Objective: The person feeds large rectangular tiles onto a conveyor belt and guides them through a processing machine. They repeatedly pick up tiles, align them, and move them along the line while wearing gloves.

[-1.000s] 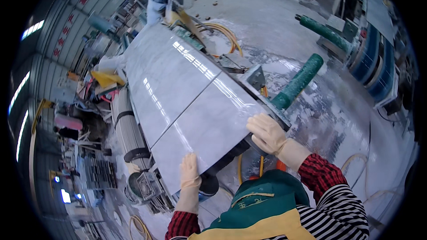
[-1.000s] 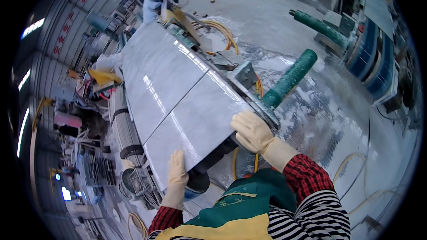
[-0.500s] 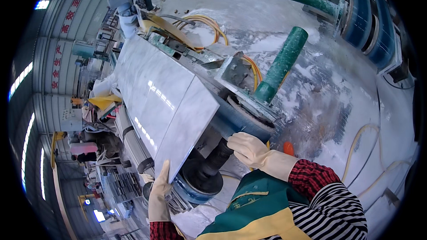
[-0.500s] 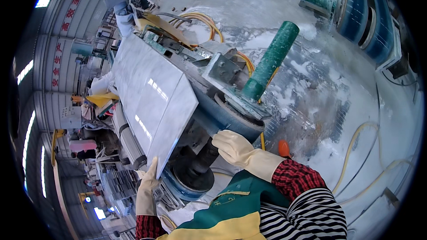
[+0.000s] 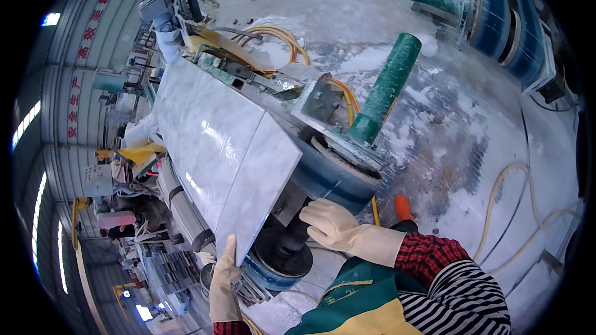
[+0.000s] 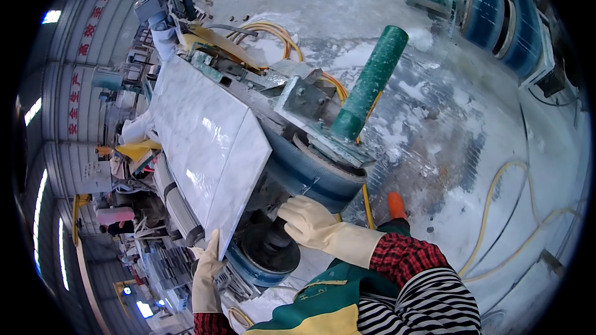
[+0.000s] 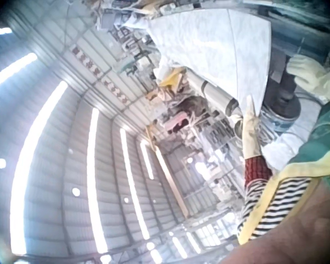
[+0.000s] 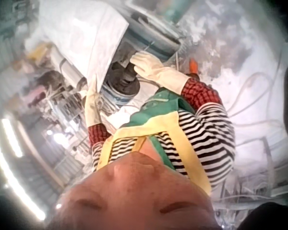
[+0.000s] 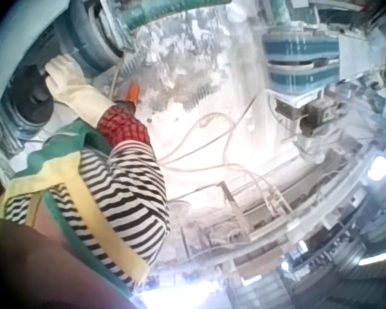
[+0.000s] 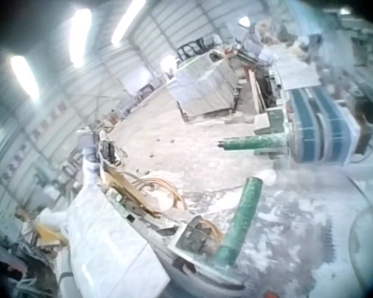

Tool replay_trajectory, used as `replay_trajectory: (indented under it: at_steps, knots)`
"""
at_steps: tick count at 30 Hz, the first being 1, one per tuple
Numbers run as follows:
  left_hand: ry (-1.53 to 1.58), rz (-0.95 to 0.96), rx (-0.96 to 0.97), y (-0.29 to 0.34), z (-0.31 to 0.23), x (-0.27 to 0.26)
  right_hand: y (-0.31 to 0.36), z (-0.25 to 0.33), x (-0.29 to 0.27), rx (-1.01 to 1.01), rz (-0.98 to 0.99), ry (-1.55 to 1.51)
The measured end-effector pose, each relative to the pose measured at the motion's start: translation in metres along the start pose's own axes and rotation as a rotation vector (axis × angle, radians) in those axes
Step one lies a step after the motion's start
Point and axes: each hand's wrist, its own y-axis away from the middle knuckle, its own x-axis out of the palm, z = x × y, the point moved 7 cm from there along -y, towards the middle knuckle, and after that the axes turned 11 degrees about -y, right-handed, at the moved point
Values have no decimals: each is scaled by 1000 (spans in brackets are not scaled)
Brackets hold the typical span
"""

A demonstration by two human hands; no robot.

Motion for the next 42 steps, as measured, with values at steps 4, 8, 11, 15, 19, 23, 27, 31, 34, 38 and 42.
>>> replay_trajectory:
  at_steps: [4,8,11,15,19,23,27,31,34,38,42]
  knots:
    - [72,-142,133,9,0,1,-12,-4,64,152,61,-82]
    - [266,-454,272,12,-5,-6,-26,-1,136,558,224,-395]
    - [339,-472,218,16,-19,-18,-49,15,159,904,379,-185]
    - [345,-720,156,49,-20,-21,-39,-8,190,932,41,-349]
    - [335,-831,139,54,-27,-22,-45,5,184,952,-198,-545]
    - [304,-783,118,40,-33,-8,-42,13,178,891,-343,-532]
    - [313,-460,217,16,-34,-9,-46,-4,157,943,-360,-437]
    - [372,-312,290,-29,-56,-11,-54,9,156,928,-429,-386]
    - [820,-265,110,-92,-76,-9,-61,10,144,873,-441,-370]
    - [1655,-242,-215,-182,-115,3,-63,3,145,872,-456,-333]
    - [1050,-513,75,-177,-96,-17,-70,-1,161,873,-399,-322]
